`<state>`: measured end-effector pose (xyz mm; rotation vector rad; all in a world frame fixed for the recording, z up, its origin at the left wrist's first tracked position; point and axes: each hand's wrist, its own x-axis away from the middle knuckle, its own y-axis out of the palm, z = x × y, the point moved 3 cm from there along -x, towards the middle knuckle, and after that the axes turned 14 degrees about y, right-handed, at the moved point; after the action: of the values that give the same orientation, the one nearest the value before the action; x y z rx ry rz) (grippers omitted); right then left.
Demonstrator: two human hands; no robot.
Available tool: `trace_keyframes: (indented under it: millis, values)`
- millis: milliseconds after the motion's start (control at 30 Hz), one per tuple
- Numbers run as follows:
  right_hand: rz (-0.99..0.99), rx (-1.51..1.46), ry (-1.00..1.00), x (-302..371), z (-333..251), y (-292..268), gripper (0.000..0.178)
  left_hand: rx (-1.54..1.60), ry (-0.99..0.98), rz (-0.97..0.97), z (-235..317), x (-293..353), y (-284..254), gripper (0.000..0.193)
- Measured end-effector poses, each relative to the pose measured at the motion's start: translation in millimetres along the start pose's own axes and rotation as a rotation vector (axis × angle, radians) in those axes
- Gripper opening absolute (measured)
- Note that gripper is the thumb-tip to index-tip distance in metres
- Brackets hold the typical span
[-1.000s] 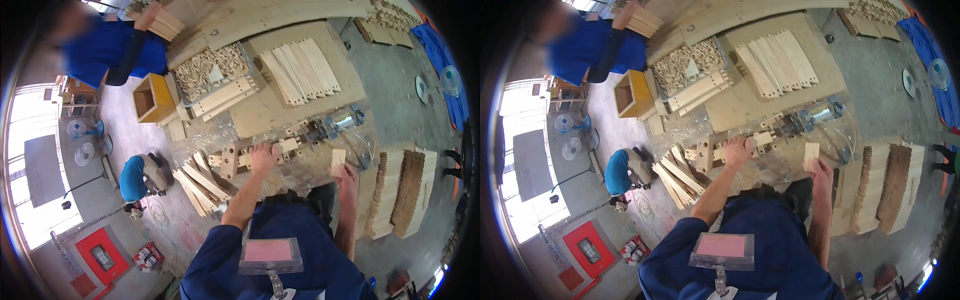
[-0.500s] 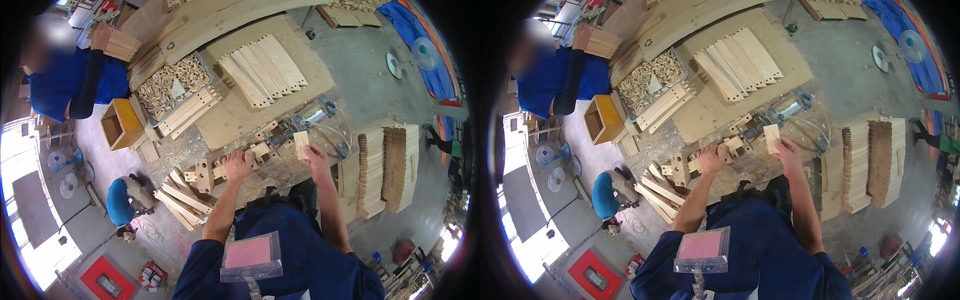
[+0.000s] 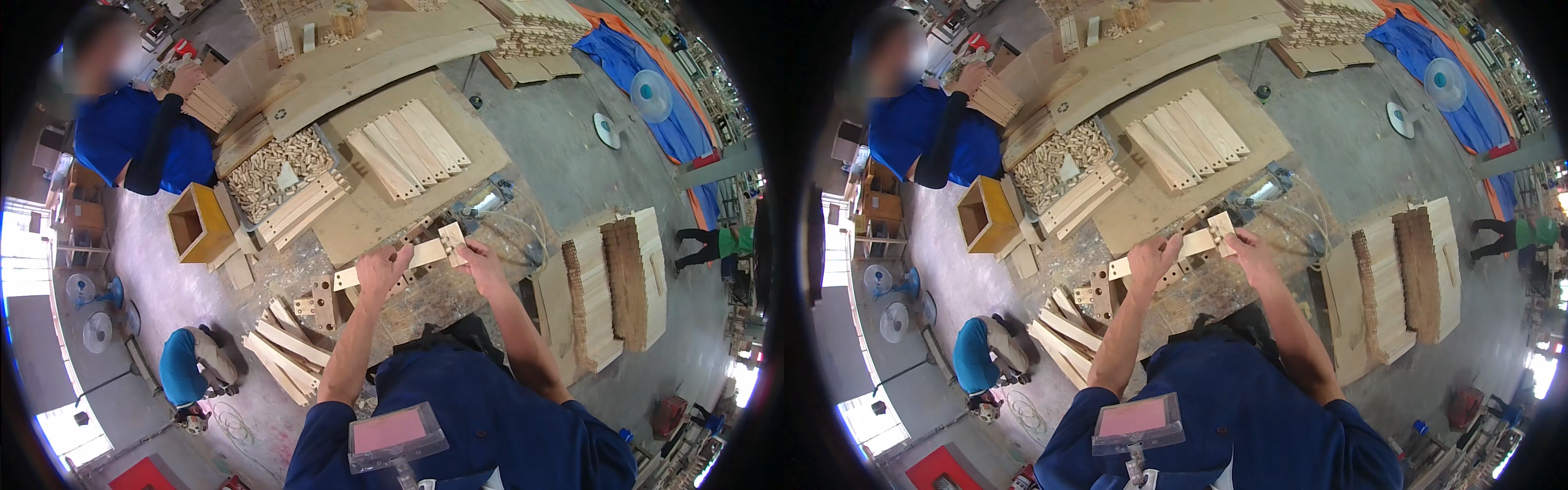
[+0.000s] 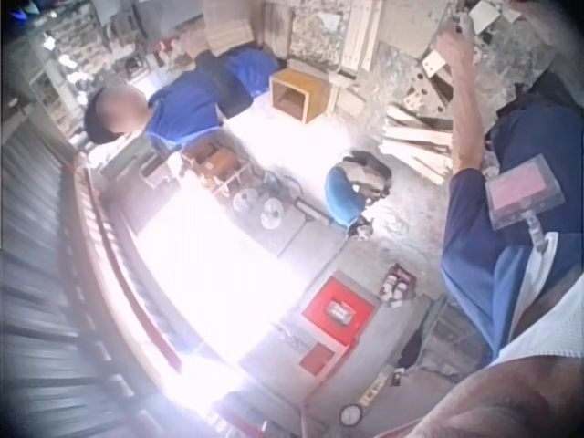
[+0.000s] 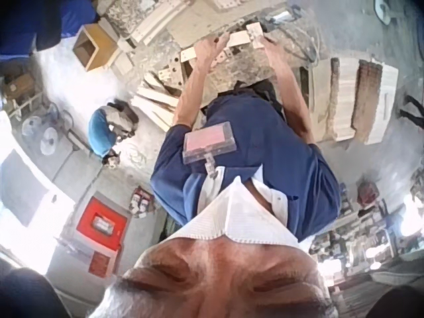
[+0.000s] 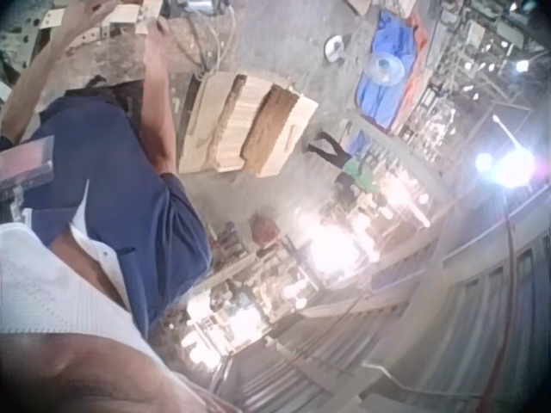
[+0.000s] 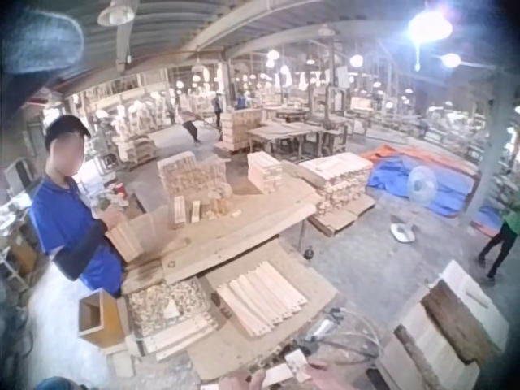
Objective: The person repeatedly picks up small wooden pieces with pre-drilled holes and assembles them by hand on a workbench. They align and press the pieces together, then place the assembled units into a stack. The process is continuous and repetitive throughout the clip.
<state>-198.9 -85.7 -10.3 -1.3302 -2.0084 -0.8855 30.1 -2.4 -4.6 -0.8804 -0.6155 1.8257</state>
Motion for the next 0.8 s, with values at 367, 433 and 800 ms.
trace_keyframes:
  millis: [367,433,800]
  values:
    - [-0.024,0.036,-0.019,-0.3,-8.0,-4.4,0.029,-0.030,0.029,-0.104,10.0,-15.4,-2.4,0.051]
    - [-0.007,0.053,0.008,-4.0,-9.4,-12.0,0.030,-0.031,-0.069,-0.182,13.7,-16.8,3.8,0.049]
    - [0.025,-0.227,-0.016,-72.5,-68.2,-62.2,0.029,0.663,-0.462,-0.008,21.3,-165.1,87.5,0.071]
